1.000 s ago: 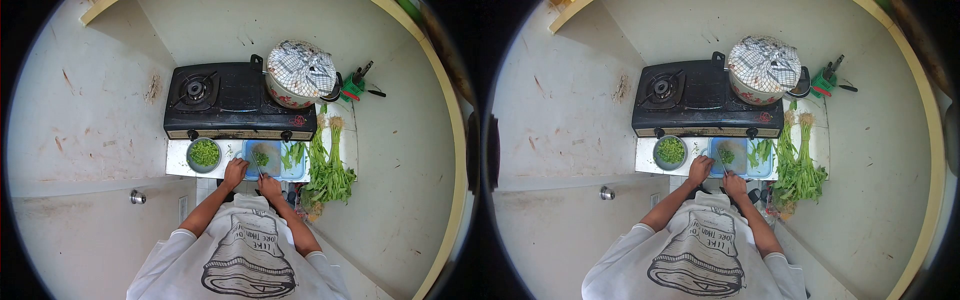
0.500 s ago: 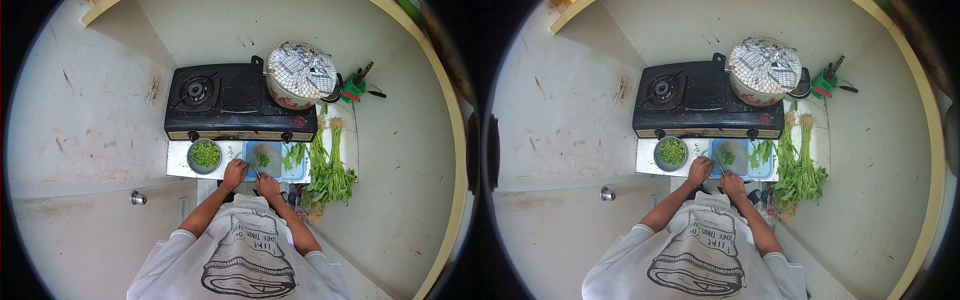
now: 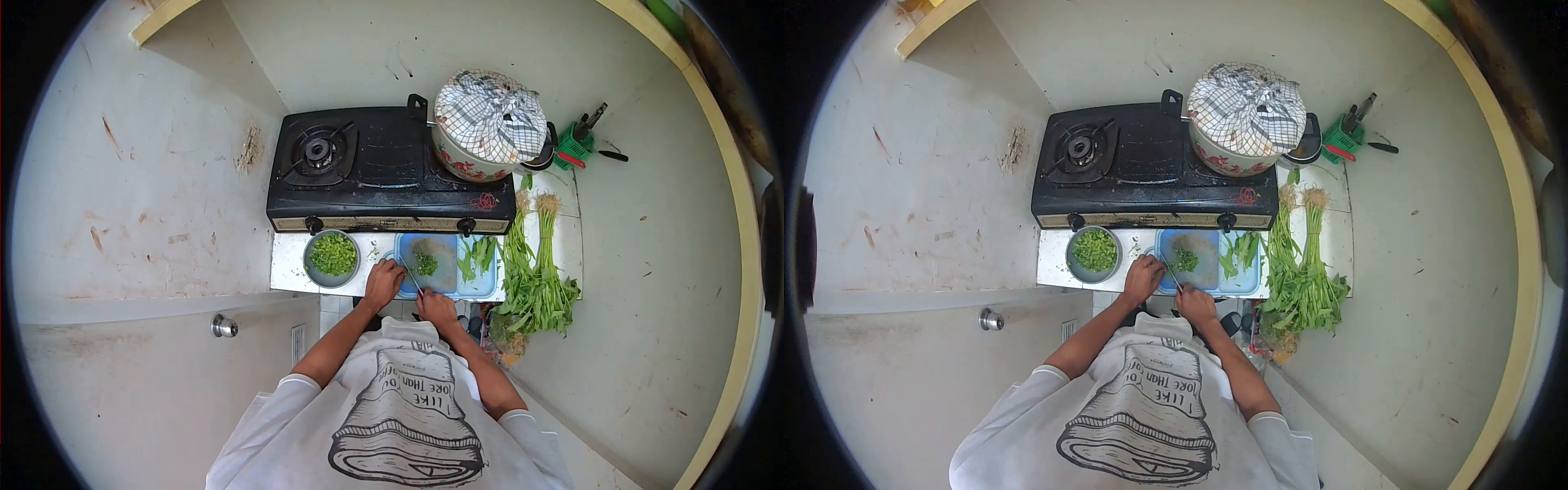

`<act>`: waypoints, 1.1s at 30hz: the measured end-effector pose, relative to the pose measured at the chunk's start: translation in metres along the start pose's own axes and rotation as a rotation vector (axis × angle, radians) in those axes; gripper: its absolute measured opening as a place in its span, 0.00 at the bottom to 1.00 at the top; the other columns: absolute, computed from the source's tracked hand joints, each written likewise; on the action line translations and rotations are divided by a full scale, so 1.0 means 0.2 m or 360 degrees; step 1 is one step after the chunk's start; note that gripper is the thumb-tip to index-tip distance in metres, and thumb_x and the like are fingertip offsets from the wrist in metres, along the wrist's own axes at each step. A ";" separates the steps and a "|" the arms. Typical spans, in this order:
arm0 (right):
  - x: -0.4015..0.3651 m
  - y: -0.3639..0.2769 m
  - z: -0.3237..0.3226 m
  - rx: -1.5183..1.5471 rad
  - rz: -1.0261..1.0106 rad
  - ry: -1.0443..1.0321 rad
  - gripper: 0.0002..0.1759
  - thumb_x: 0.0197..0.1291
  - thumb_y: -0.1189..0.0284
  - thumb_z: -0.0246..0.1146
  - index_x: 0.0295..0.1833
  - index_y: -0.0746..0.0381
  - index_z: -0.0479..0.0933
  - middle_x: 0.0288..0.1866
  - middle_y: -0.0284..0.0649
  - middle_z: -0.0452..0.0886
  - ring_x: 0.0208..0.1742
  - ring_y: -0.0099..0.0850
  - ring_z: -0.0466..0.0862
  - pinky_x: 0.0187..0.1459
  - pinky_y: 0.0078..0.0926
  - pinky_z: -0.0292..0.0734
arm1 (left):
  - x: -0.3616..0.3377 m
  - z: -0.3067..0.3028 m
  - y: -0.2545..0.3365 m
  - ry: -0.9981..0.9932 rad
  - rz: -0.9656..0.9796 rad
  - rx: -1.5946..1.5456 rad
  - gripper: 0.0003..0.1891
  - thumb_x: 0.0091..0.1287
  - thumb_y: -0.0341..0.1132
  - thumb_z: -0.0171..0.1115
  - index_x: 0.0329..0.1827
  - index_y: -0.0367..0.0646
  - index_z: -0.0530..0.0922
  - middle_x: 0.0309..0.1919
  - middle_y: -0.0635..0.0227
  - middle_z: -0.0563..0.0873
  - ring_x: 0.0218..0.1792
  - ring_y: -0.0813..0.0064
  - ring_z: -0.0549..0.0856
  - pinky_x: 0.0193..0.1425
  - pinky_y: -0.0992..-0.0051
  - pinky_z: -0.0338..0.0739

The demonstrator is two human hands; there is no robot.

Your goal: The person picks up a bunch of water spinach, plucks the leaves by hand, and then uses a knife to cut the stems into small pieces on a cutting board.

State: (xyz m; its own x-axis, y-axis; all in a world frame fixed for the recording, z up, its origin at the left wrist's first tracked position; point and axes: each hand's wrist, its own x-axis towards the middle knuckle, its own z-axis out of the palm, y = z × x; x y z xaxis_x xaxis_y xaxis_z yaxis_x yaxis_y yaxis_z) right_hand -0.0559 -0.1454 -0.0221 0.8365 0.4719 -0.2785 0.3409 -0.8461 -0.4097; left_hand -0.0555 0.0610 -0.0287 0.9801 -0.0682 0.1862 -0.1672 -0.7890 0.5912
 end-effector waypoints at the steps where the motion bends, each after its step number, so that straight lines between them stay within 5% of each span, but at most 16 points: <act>1: 0.01 0.01 0.01 0.0009 -0.0003 -0.0010 0.23 0.76 0.55 0.55 0.45 0.68 0.79 0.29 0.59 0.87 0.34 0.58 0.90 0.39 0.56 0.87 | 0.00 0.00 -0.01 -0.0013 0.0003 -0.0006 0.04 0.67 0.31 0.67 0.41 0.45 0.88 0.40 0.65 0.86 0.46 0.58 0.82 0.50 0.59 0.77; 33: -0.01 -0.01 0.01 -0.0006 0.0079 0.0070 0.23 0.75 0.56 0.57 0.42 0.67 0.80 0.28 0.58 0.87 0.32 0.56 0.91 0.36 0.54 0.87 | -0.01 -0.02 0.01 -0.0004 -0.0035 -0.0106 0.04 0.67 0.28 0.67 0.41 0.41 0.87 0.40 0.60 0.87 0.46 0.55 0.84 0.54 0.58 0.78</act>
State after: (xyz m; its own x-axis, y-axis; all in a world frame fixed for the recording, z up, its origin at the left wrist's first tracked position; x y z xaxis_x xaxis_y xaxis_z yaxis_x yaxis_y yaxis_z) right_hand -0.0576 -0.1448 -0.0223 0.8706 0.4177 -0.2599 0.2998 -0.8693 -0.3931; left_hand -0.0583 0.0615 -0.0242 0.9839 -0.0525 0.1707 -0.1520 -0.7478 0.6463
